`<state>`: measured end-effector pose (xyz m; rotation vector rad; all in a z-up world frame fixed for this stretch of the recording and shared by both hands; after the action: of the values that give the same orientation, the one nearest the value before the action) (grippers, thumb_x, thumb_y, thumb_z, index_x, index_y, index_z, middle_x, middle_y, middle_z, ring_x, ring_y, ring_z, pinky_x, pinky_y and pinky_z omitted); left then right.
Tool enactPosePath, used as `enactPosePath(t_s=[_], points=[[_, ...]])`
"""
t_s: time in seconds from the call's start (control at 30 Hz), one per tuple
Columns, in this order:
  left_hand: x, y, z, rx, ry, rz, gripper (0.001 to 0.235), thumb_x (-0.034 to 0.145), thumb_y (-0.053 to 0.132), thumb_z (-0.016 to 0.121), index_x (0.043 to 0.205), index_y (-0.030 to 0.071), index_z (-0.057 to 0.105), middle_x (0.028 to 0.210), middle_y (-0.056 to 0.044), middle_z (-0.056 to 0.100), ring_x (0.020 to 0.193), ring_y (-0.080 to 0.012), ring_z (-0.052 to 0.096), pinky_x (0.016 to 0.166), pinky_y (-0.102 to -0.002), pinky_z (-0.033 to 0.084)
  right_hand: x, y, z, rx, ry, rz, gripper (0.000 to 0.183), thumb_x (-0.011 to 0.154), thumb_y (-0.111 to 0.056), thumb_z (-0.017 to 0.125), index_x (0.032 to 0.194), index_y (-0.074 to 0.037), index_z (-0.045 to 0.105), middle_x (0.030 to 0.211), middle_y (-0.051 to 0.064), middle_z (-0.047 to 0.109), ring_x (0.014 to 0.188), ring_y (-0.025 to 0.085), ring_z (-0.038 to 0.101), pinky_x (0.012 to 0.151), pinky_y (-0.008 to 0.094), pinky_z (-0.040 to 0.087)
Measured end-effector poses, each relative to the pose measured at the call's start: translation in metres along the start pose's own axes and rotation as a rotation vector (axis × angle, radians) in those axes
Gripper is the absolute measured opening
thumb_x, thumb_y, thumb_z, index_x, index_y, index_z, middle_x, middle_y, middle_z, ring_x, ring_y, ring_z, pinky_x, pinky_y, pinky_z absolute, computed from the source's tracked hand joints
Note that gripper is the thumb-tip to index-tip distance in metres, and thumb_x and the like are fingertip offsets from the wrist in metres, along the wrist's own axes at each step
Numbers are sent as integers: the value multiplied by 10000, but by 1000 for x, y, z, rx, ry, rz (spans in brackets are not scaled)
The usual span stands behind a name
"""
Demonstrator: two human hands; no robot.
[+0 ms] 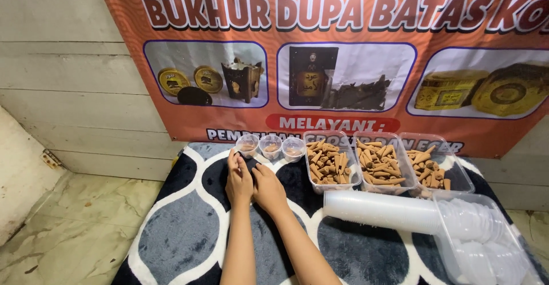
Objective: Packaging incense sticks by picking them from a container and placing them into small plastic cups.
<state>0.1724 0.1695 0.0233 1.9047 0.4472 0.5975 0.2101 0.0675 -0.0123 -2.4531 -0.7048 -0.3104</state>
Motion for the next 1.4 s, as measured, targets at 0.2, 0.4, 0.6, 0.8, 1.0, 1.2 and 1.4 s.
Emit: enactPosePath(t_s=[0.2, 0.4, 0.6, 0.8, 1.0, 1.2, 1.4], points=[[-9, -3, 11, 234, 309, 452, 185, 1011, 279, 553, 962, 181, 703, 906, -38, 667, 915, -318, 657, 704, -476, 505, -78, -19, -35, 116, -13, -268, 673, 795, 69, 486, 1463, -17, 474, 1462, 264, 502, 1310, 431, 496, 1065, 485, 447], [-87, 43, 40, 78, 155, 453, 149, 977, 237, 604, 889, 161, 696, 867, 3, 687, 835, -231, 645, 686, -408, 512, -175, -7, -86, -14, 8, -540, 521, 814, 108, 525, 1329, 75, 588, 1366, 231, 600, 1196, 415, 593, 1022, 493, 480], [-170, 113, 60, -75, 162, 842, 150, 934, 74, 582, 1037, 66, 690, 997, -101, 677, 905, -263, 645, 844, -388, 528, -199, 9, -203, -316, 421, -439, 188, 801, -26, 579, 949, -42, 694, 975, 116, 688, 834, 302, 609, 736, 401, 414], [-195, 139, 86, 75, -151, 1114, 370, 936, 296, 601, 1254, 136, 701, 1168, -36, 716, 1033, -249, 638, 869, -398, 452, -195, 71, -220, -447, 446, -262, 458, 874, -280, 685, 1304, -135, 628, 1300, 32, 659, 1261, 223, 573, 1140, 503, 256], [-190, 131, 99, 126, -364, 1010, 586, 851, 254, 631, 1412, 91, 586, 1357, -93, 637, 1183, -292, 596, 940, -429, 486, -191, 80, -209, -510, 377, -214, 586, 878, -390, 671, 1409, -166, 563, 1424, 25, 600, 1346, 206, 520, 1142, 507, 230], [-200, 118, 96, 345, -419, 968, 709, 928, 326, 703, 1546, 111, 428, 1569, -71, 483, 1392, -235, 473, 1079, -416, 355, -195, 72, -219, -468, 403, -242, 507, 922, -338, 639, 1392, -154, 588, 1385, 23, 620, 1323, 209, 522, 1151, 498, 220], [-192, 104, 101, 443, -188, 1026, 607, 855, 315, 790, 1417, 219, 582, 1408, 16, 623, 1208, -223, 584, 885, -402, 482, -196, 77, -216, -407, 394, -250, 464, 883, -334, 665, 1319, -184, 615, 1382, 28, 615, 1309, 226, 528, 1138, 530, 227]])
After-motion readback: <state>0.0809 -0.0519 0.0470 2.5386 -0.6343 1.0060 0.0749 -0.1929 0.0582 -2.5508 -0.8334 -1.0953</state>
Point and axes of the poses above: each hand's wrist, its own x-axis towards the middle knuckle, its own z-axis out of the palm, y = z × x, the point moved 8 cm from there along x, towards the middle knuckle
